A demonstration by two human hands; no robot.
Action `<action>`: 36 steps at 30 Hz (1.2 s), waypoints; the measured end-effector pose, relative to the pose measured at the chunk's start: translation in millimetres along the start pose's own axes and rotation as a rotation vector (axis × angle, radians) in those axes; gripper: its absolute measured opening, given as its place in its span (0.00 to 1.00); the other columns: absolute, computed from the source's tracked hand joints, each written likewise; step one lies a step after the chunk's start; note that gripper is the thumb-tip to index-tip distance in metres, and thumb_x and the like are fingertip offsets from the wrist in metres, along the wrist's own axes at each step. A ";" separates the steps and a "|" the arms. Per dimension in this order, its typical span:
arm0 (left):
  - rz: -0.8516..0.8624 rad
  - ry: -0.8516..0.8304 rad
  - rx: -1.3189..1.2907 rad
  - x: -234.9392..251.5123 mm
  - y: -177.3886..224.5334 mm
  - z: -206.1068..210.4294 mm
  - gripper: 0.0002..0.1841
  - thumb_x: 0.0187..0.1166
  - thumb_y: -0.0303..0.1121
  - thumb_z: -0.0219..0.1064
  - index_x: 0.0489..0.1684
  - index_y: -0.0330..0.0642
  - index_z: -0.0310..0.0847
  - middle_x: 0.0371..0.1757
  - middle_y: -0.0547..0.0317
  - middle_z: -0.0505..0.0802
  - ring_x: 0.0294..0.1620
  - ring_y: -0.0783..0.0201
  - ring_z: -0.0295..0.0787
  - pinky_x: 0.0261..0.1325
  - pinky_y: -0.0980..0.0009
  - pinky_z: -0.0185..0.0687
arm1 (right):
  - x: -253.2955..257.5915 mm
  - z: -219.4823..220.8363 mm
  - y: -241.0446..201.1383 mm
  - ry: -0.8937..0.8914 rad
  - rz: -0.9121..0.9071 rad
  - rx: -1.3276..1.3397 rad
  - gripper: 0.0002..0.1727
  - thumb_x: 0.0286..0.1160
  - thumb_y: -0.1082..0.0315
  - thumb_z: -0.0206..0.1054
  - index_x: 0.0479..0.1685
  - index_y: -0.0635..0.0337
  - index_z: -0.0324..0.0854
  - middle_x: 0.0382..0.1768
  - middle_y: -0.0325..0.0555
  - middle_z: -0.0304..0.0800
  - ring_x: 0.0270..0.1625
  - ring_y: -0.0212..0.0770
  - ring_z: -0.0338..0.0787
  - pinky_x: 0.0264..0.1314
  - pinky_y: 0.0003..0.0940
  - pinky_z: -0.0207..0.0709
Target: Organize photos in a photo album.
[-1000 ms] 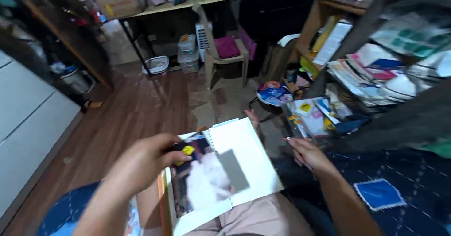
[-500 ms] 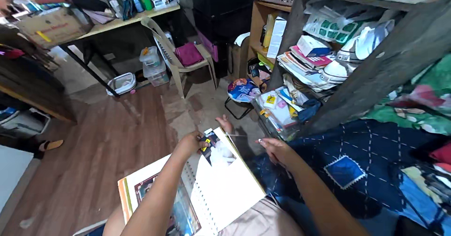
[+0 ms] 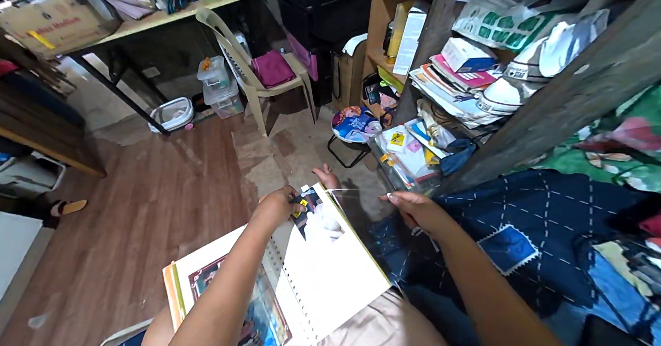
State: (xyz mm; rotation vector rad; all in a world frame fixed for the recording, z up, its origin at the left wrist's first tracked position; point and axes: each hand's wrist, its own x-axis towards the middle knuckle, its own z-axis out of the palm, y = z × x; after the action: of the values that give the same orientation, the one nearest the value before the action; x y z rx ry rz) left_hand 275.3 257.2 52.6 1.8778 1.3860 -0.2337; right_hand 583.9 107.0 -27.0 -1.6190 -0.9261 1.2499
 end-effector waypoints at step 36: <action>-0.074 0.087 0.212 3.6 16.4 11.2 0.26 0.79 0.47 0.72 0.71 0.44 0.76 0.65 0.45 0.88 0.68 0.45 0.84 0.70 0.41 0.76 | 6.7 -4.4 5.0 -0.028 -0.011 -0.014 0.16 0.91 0.64 0.56 0.61 0.60 0.88 0.15 0.31 0.70 0.11 0.24 0.63 0.15 0.20 0.61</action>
State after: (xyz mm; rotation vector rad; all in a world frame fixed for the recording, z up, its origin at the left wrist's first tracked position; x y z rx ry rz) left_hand 294.3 250.5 50.7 2.0318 1.5419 -0.3511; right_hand 590.0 110.6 -33.4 -1.6089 -0.9618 1.2641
